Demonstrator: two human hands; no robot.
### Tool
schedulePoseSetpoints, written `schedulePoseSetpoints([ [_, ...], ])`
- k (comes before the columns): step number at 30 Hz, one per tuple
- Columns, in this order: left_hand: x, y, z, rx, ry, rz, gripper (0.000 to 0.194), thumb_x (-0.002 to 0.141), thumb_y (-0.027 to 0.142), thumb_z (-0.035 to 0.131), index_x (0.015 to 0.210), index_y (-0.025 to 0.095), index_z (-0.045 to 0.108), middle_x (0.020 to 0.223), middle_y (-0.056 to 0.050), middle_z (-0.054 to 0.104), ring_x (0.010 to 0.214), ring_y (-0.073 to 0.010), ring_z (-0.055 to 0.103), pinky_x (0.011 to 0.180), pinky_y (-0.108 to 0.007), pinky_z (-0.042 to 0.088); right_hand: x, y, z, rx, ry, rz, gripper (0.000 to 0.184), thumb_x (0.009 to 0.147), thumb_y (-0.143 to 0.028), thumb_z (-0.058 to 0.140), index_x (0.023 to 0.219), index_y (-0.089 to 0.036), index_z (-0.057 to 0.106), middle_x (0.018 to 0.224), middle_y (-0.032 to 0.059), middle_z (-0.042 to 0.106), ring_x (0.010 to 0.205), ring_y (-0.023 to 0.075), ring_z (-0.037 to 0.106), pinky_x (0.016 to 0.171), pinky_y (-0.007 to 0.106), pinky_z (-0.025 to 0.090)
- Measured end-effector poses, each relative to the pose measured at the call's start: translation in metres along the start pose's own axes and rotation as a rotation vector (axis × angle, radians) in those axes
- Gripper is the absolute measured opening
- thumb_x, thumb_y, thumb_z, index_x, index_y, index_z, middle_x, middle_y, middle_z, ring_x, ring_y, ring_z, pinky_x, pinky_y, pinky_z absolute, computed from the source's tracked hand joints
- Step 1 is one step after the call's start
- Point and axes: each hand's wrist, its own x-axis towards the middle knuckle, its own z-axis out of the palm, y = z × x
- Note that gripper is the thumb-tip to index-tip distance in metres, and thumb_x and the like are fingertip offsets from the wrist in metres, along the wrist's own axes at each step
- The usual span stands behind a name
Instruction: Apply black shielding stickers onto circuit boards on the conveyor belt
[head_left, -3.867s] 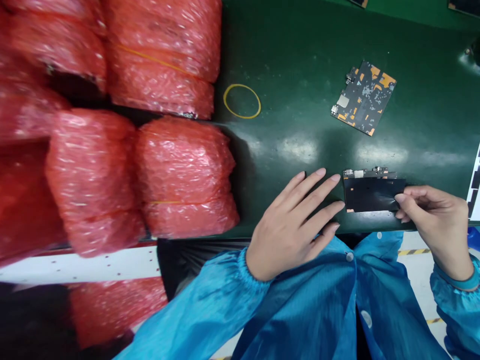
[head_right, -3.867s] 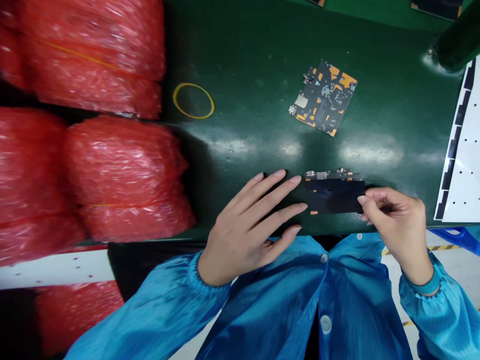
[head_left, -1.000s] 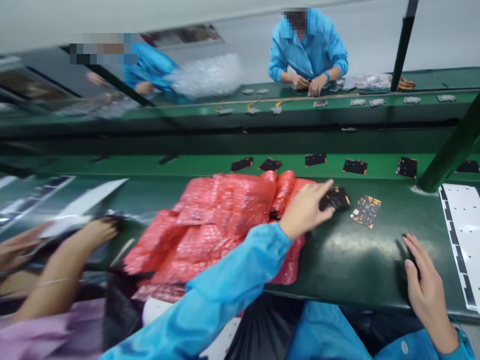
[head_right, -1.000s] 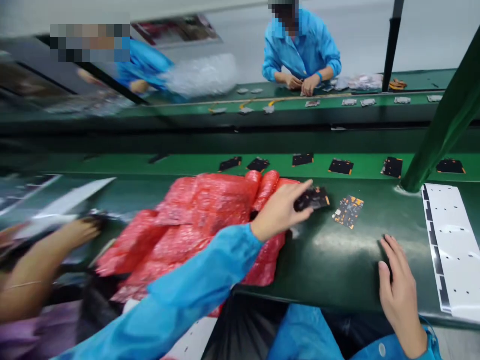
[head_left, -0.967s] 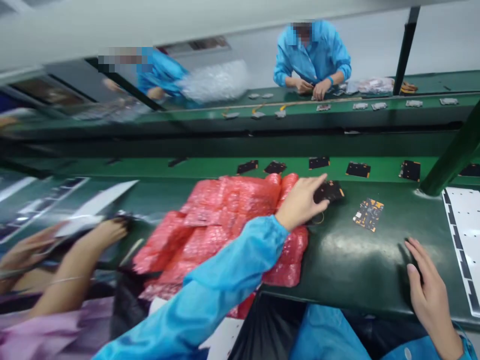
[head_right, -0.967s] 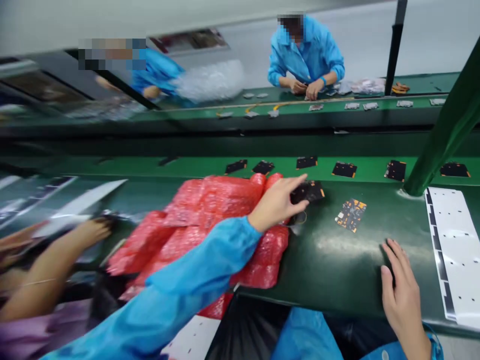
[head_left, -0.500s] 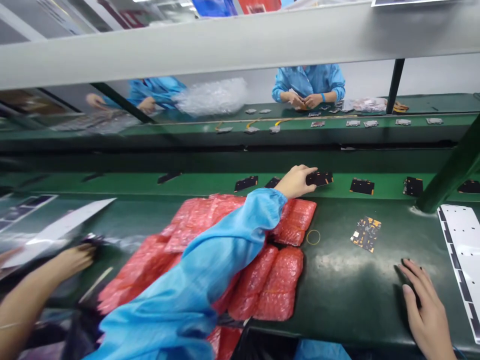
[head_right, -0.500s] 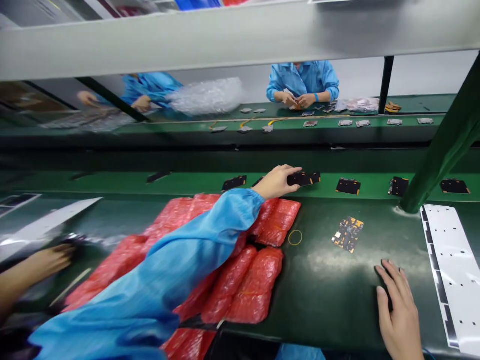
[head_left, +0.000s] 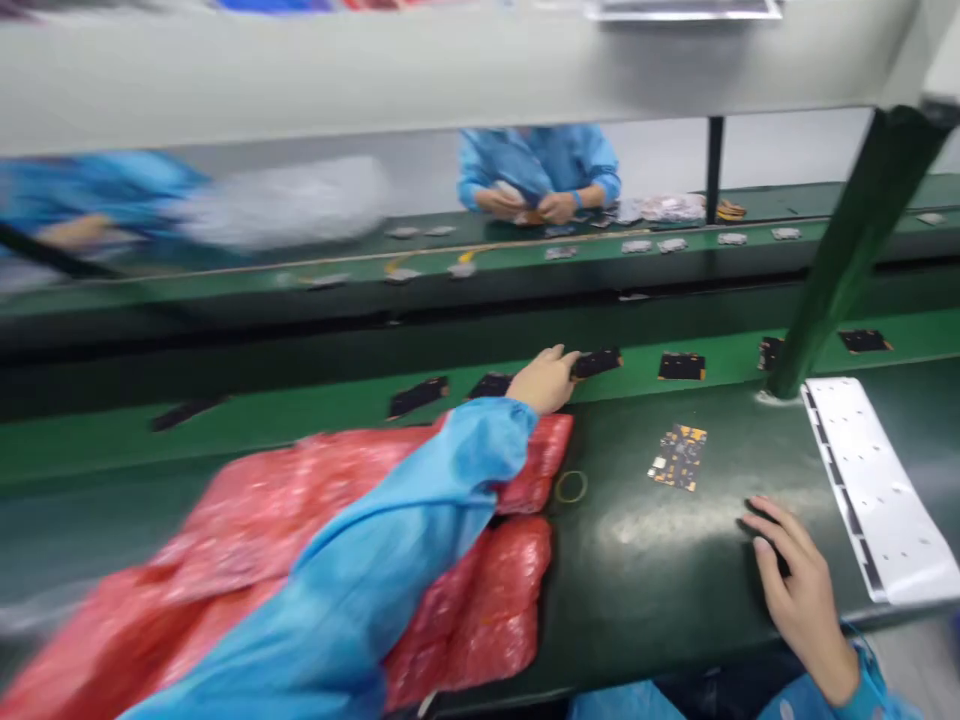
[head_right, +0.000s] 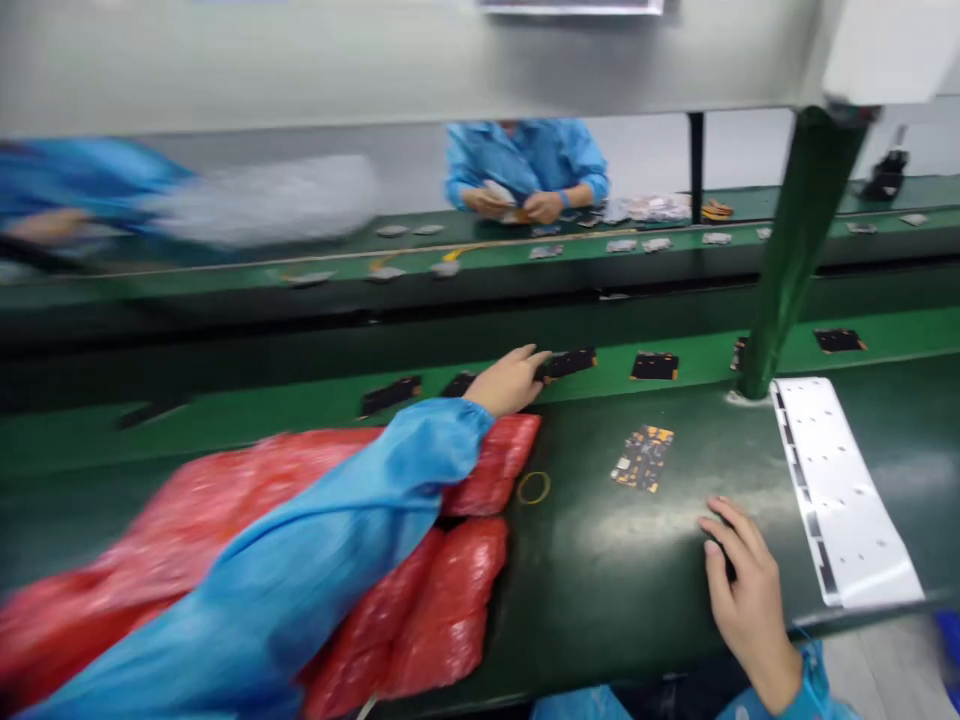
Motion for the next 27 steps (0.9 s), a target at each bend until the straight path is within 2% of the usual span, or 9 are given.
schedulePoseSetpoints([
  [3,0.000,0.079,0.016,-0.081,0.054,0.224,0.058,0.096,0.026,0.050,0.152,0.012,0.053,0.163,-0.018,0.048,0.153,-0.0326,0.044,0.130,-0.048,0.033,0.002,-0.019,-0.012,0.062,0.068,-0.035,0.030,0.102,-0.014,0.052,0.116,-0.025,0.076,0.125,0.0087,0.077,0.123,0.0251,0.071,0.105,0.045,0.060],
  [6,-0.018,0.185,0.034,-0.219,0.141,0.595,0.049,0.101,0.031,0.050,0.147,0.018,0.060,0.162,-0.012,0.052,0.153,-0.0311,0.045,0.130,-0.048,0.035,0.001,-0.021,-0.031,0.029,0.140,-0.041,0.032,0.100,-0.009,0.052,0.114,-0.027,0.075,0.117,0.0067,0.078,0.118,0.0227,0.071,0.102,0.042,0.060],
  [9,-0.043,0.283,0.051,-0.323,0.136,0.810,0.047,0.102,0.033,0.056,0.146,0.018,0.062,0.163,-0.013,0.052,0.155,-0.0320,0.043,0.129,-0.047,0.037,-0.003,0.002,-0.061,-0.169,0.213,0.019,0.032,0.101,-0.013,0.054,0.118,-0.028,0.076,0.118,0.0075,0.077,0.117,0.0241,0.070,0.102,0.044,0.059],
  [12,-0.063,0.342,0.071,-0.346,0.082,0.863,0.055,0.104,0.039,0.057,0.153,0.015,0.055,0.165,-0.017,0.048,0.155,-0.0329,0.045,0.127,-0.047,0.040,-0.008,0.042,-0.099,-0.474,0.107,0.140,0.037,0.104,-0.025,0.053,0.137,-0.027,0.070,0.147,0.0105,0.067,0.144,0.0352,0.055,0.116,0.060,0.048],
  [15,-0.075,0.354,0.091,-0.323,0.086,0.901,0.059,0.106,0.042,0.053,0.158,0.015,0.048,0.169,-0.017,0.042,0.159,-0.0345,0.038,0.129,-0.053,0.035,-0.016,0.079,-0.133,-0.698,-0.090,0.303,0.049,0.108,-0.032,0.046,0.155,-0.027,0.056,0.166,0.0073,0.050,0.157,0.0419,0.038,0.122,0.072,0.034],
  [18,-0.084,0.339,0.102,-0.313,0.110,0.924,0.057,0.108,0.043,0.050,0.159,0.017,0.048,0.170,-0.014,0.041,0.161,-0.0349,0.032,0.130,-0.056,0.032,-0.025,0.102,-0.154,-0.785,-0.124,0.386,0.053,0.111,-0.035,0.038,0.162,-0.026,0.046,0.171,0.0064,0.041,0.159,0.0410,0.035,0.123,0.072,0.032],
  [21,-0.092,0.326,0.103,-0.345,0.115,0.907,0.056,0.107,0.045,0.050,0.156,0.016,0.052,0.168,-0.013,0.044,0.160,-0.0350,0.034,0.130,-0.054,0.033,-0.027,0.113,-0.163,-0.763,-0.129,0.364,0.054,0.111,-0.036,0.035,0.164,-0.027,0.044,0.172,0.0065,0.039,0.160,0.0396,0.033,0.124,0.073,0.030],
  [25,-0.099,0.333,0.099,-0.429,0.051,0.964,0.072,0.099,0.052,0.065,0.160,0.019,0.047,0.169,-0.012,0.043,0.163,-0.0362,0.028,0.132,-0.057,0.029,-0.023,0.107,-0.166,-0.694,-0.035,0.283,0.050,0.109,-0.032,0.038,0.156,-0.025,0.054,0.168,0.0111,0.047,0.159,0.0401,0.035,0.121,0.075,0.031],
  [27,-0.101,0.342,0.098,-0.470,-0.007,1.002,0.075,0.094,0.052,0.072,0.159,0.024,0.049,0.168,-0.009,0.045,0.162,-0.0356,0.029,0.132,-0.059,0.030,-0.025,0.093,-0.168,-0.637,0.084,0.232,0.042,0.108,-0.031,0.043,0.142,-0.022,0.066,0.156,0.0139,0.060,0.149,0.0369,0.050,0.119,0.066,0.042],
])
